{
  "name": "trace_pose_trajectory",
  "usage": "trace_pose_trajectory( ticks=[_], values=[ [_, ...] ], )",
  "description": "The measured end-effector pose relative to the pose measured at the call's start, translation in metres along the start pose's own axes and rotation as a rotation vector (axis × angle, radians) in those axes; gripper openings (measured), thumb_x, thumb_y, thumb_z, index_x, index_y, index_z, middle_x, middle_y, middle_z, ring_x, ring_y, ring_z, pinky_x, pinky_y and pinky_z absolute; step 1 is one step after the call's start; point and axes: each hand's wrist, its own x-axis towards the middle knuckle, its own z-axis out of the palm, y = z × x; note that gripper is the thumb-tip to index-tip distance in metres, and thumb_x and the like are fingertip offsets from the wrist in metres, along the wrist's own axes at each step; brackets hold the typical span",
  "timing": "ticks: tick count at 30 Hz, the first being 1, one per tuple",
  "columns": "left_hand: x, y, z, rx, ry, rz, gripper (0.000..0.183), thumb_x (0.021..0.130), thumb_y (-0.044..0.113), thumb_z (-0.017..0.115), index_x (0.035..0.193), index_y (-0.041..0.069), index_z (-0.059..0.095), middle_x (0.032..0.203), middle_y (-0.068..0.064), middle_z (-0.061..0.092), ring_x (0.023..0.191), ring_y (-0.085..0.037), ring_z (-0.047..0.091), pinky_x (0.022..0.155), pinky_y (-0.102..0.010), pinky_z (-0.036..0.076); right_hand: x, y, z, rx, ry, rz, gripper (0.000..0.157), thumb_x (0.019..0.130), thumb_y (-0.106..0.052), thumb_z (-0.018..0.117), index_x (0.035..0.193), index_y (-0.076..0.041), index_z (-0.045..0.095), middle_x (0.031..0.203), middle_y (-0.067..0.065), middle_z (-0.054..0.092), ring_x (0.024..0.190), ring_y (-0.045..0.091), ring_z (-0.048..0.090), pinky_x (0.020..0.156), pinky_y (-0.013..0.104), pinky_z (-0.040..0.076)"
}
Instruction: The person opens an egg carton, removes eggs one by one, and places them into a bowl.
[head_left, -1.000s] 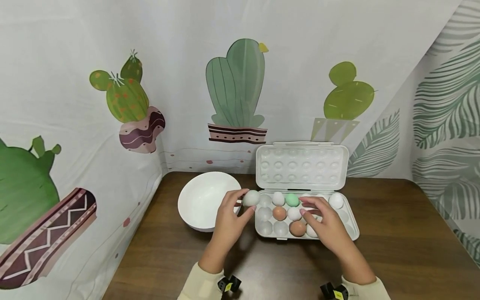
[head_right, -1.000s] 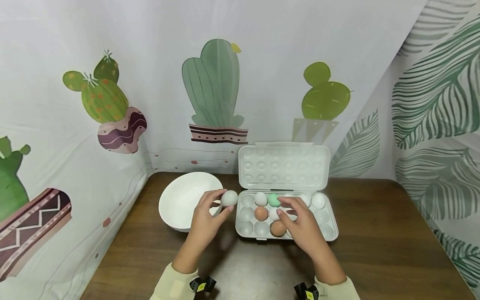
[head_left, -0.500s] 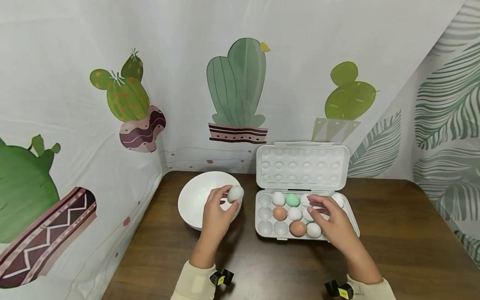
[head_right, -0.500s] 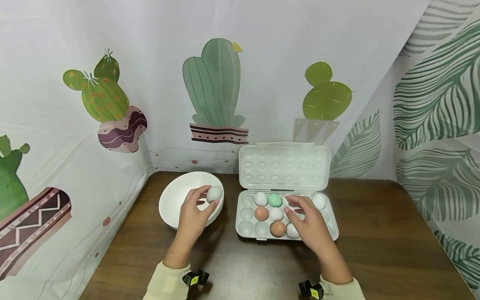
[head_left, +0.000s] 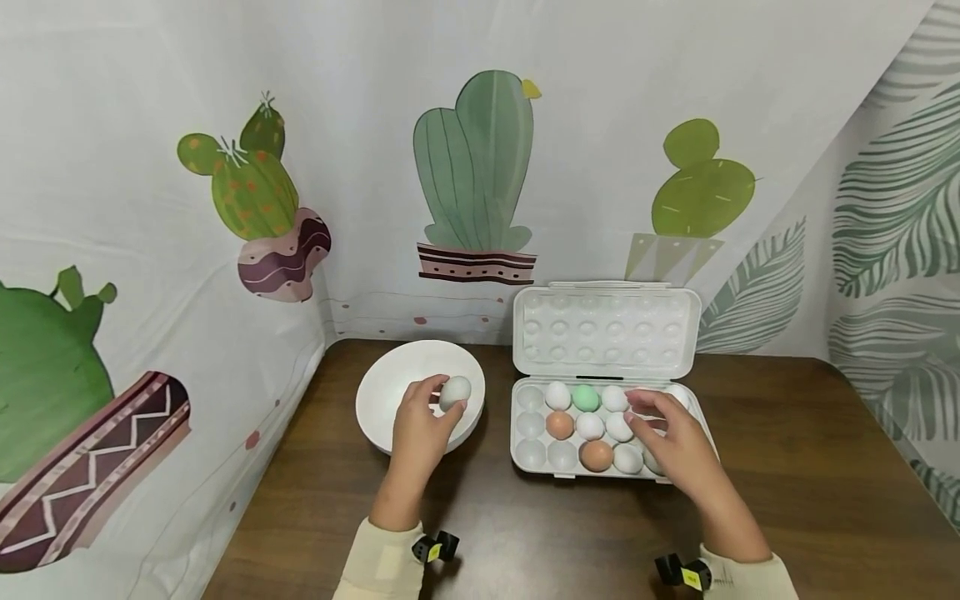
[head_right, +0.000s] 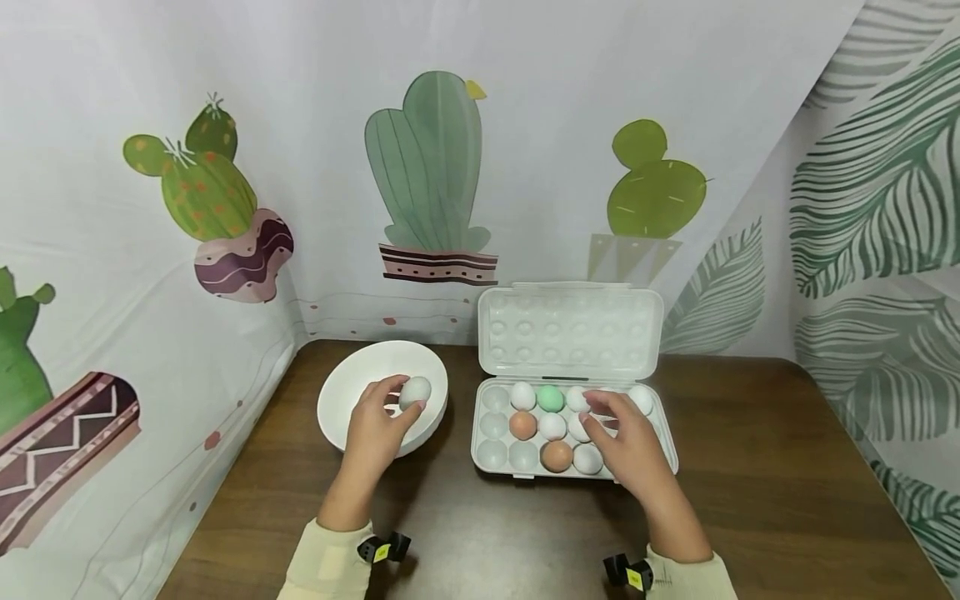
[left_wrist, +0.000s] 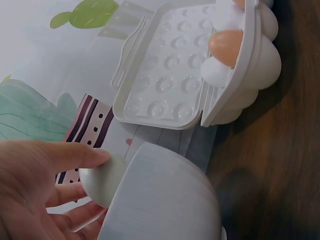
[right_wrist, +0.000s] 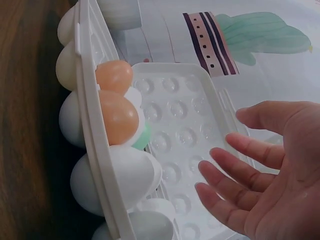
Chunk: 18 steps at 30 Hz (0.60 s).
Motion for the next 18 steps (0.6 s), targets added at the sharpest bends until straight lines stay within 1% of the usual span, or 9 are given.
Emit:
trace_pose_trajectory(
  ticks=[4,6,9,11,15,18],
  values=[
    [0.0,-0.003,-0.001,0.047,-0.018,-0.037,0.044,0.083,0.019,0.08,0.122,0.004,0.068,0.112,-0.015,0.065,0.1,-0.03,0.066,0.083,-0.043,0.051,0.001,0.001,-0.003,-0.028,-0.026,0.035,0.032,0.097,-0.015,0.067,0.126,-0.002,0.065,0.122,0.017,0.069,0.112,0.032,0.066,0.09,0.032,0.056],
    [0.001,-0.004,-0.002,0.063,-0.021,-0.048,0.044,0.082,0.02,0.08,0.122,0.004,0.068,0.112,-0.016,0.065,0.1,-0.03,0.066,0.084,-0.045,0.051,0.002,0.002,-0.004,-0.035,-0.045,0.051,0.034,0.097,-0.014,0.066,0.127,0.001,0.064,0.122,0.02,0.068,0.113,0.034,0.066,0.091,0.035,0.057],
    [0.001,-0.006,-0.003,0.085,-0.021,-0.045,0.043,0.082,0.019,0.08,0.12,0.004,0.069,0.11,-0.016,0.065,0.099,-0.03,0.067,0.084,-0.045,0.052,0.002,0.004,-0.007,-0.042,-0.087,0.077,0.037,0.097,-0.015,0.066,0.129,0.003,0.061,0.124,0.023,0.067,0.115,0.038,0.064,0.094,0.048,0.055],
    [0.001,-0.007,-0.003,0.098,-0.021,-0.035,0.042,0.081,0.019,0.08,0.119,0.003,0.069,0.108,-0.017,0.065,0.098,-0.031,0.067,0.083,-0.046,0.052,0.002,0.005,-0.009,-0.052,-0.118,0.093,0.039,0.097,-0.016,0.066,0.13,0.004,0.06,0.126,0.025,0.065,0.117,0.04,0.063,0.096,0.054,0.053],
    [0.002,-0.011,-0.004,0.126,-0.045,-0.035,0.04,0.081,0.019,0.079,0.117,0.003,0.07,0.105,-0.017,0.066,0.094,-0.031,0.067,0.083,-0.046,0.052,0.001,0.008,-0.011,-0.077,-0.16,0.118,0.04,0.097,-0.018,0.067,0.13,0.004,0.06,0.128,0.025,0.064,0.119,0.041,0.061,0.097,0.056,0.052],
    [0.002,-0.014,-0.004,0.147,-0.085,-0.047,0.039,0.082,0.018,0.079,0.117,0.003,0.07,0.104,-0.017,0.066,0.09,-0.03,0.065,0.082,-0.046,0.052,0.001,0.012,-0.012,-0.081,-0.184,0.134,0.041,0.096,-0.019,0.068,0.129,0.004,0.06,0.128,0.024,0.064,0.118,0.04,0.061,0.097,0.055,0.052]
  ],
)
